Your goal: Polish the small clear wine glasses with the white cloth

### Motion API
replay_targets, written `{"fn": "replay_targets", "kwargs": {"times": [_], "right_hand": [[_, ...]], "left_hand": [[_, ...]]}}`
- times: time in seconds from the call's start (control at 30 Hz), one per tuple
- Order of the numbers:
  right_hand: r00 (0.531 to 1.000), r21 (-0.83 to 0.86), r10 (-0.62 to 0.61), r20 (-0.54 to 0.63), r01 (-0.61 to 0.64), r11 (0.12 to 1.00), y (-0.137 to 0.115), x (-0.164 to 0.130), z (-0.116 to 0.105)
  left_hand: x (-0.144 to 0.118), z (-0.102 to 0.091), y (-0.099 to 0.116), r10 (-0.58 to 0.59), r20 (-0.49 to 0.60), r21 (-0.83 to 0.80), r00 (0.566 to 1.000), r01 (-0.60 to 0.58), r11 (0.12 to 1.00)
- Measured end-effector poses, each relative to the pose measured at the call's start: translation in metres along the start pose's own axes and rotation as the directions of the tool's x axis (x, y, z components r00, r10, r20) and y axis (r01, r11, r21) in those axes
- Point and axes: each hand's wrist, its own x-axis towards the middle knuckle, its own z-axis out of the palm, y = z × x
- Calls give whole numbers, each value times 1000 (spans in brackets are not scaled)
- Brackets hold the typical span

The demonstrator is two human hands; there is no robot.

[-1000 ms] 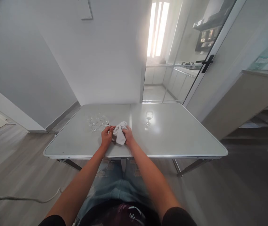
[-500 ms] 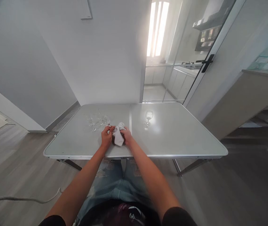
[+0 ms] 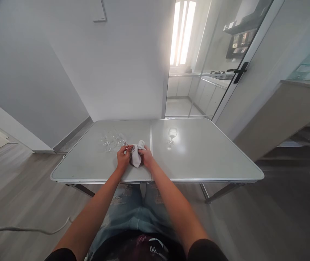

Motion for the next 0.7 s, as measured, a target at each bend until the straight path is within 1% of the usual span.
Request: {"fn": "replay_targets", "kwargs": {"times": [0.2, 0.33, 0.43, 0.57, 0.7], "right_hand": [[998, -10, 44, 54, -43, 999, -7, -8, 2], [1000, 17, 0, -6, 1, 1000, -9, -8, 1], [1000, 6, -30, -7, 31, 1000, -6, -4, 1], [1000, -12, 3, 26, -3, 1000, 0, -2, 1], [998, -37, 43, 50, -42, 998, -1, -6, 0]], "left_hand": [[0, -1, 3, -30, -18, -2, 999, 30, 1000], [1, -2, 5, -28, -5, 4, 1000, 28, 1000], [1, -2, 4, -23, -10, 11, 1000, 23, 1000], [1, -2, 3, -8, -7, 14, 1000, 8, 1000], [1, -1, 3, -10, -28, 34, 1000, 11, 999]]}}
